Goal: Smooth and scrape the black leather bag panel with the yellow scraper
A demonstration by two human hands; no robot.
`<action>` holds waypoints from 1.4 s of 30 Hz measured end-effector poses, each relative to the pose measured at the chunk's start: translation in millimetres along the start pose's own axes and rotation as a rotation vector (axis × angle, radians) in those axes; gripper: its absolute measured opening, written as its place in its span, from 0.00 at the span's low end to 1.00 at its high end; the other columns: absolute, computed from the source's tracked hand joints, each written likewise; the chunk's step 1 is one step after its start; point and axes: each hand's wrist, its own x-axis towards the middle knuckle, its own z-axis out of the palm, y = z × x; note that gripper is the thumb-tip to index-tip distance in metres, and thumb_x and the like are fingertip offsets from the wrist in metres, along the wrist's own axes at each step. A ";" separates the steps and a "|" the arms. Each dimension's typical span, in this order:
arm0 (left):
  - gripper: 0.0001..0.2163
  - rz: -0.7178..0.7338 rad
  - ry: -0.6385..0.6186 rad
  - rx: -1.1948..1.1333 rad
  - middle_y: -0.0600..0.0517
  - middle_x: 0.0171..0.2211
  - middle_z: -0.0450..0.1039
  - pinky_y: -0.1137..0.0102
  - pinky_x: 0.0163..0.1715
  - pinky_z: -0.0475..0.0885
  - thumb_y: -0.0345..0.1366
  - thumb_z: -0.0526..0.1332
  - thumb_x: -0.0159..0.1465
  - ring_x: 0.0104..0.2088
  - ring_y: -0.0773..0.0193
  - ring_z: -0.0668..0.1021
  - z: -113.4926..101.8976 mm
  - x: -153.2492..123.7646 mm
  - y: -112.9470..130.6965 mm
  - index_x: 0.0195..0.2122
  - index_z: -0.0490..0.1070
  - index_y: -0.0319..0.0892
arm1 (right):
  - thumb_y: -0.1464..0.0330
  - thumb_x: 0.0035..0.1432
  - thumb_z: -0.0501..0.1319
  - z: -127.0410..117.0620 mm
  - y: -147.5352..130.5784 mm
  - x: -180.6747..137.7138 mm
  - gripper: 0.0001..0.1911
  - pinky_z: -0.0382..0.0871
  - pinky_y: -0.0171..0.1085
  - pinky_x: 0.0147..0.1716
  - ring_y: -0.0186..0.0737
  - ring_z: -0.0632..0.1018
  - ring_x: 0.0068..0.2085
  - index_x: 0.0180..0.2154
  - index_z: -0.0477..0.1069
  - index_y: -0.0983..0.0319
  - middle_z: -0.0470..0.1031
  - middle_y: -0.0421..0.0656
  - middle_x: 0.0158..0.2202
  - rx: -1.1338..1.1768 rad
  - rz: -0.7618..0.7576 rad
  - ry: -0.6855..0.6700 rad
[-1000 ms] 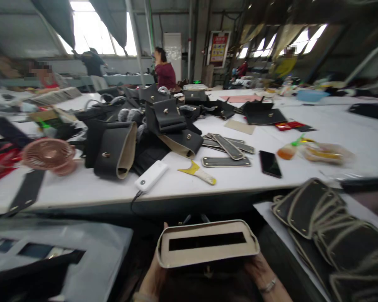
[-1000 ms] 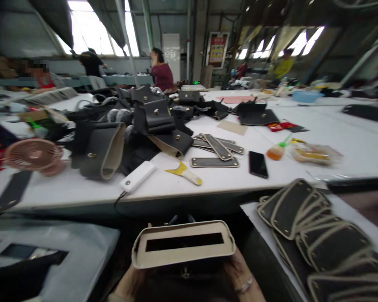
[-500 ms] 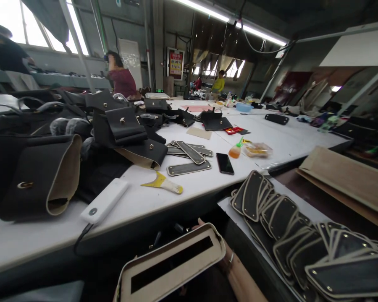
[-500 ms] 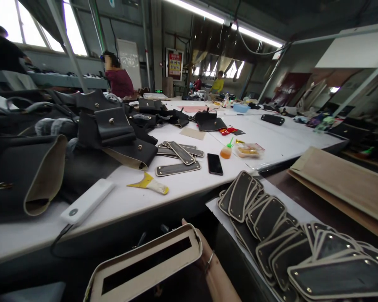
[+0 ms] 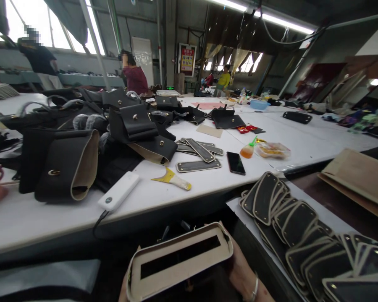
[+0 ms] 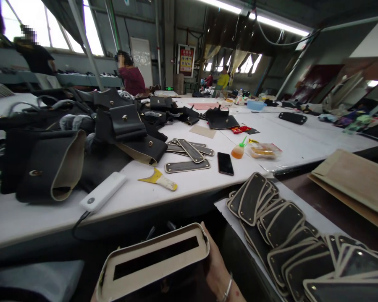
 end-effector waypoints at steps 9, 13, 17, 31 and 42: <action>0.28 0.044 -0.019 -0.295 0.51 0.39 0.82 0.65 0.50 0.70 0.45 0.67 0.59 0.41 0.53 0.82 24.9 -26.5 6.3 0.60 0.67 0.43 | 0.49 0.52 0.68 -5.6 9.8 -14.0 0.24 0.68 0.47 0.54 0.50 0.81 0.43 0.49 0.76 0.50 0.82 0.39 0.40 0.085 -0.093 0.258; 0.29 0.028 -0.072 -0.323 0.52 0.40 0.81 0.62 0.50 0.69 0.52 0.63 0.61 0.43 0.52 0.81 27.9 -32.6 6.9 0.62 0.64 0.50 | 0.47 0.55 0.64 7.1 6.1 -19.6 0.33 0.68 0.49 0.56 0.50 0.79 0.48 0.61 0.62 0.44 0.79 0.35 0.48 0.104 -0.062 0.189; 0.29 0.005 -0.097 -0.314 0.51 0.37 0.81 0.61 0.50 0.68 0.54 0.60 0.62 0.43 0.53 0.80 31.5 -34.8 8.8 0.62 0.64 0.49 | 0.48 0.54 0.64 14.1 4.6 -22.1 0.37 0.68 0.46 0.56 0.50 0.79 0.49 0.63 0.59 0.45 0.79 0.35 0.48 0.100 -0.081 0.227; 0.26 -0.038 -0.058 -0.281 0.48 0.38 0.82 0.61 0.52 0.68 0.52 0.59 0.64 0.44 0.52 0.81 33.3 -38.7 16.8 0.60 0.67 0.45 | 0.49 0.50 0.68 2.8 4.6 -15.3 0.29 0.66 0.49 0.58 0.55 0.76 0.52 0.53 0.74 0.50 0.80 0.38 0.46 0.065 -0.080 0.260; 0.27 0.000 0.004 -0.047 0.48 0.46 0.80 0.54 0.57 0.67 0.39 0.65 0.61 0.50 0.46 0.78 20.3 -16.4 14.2 0.62 0.65 0.46 | 0.50 0.49 0.69 18.3 8.7 -19.7 0.25 0.64 0.45 0.57 0.52 0.77 0.51 0.45 0.79 0.58 0.82 0.40 0.42 0.118 -0.239 0.190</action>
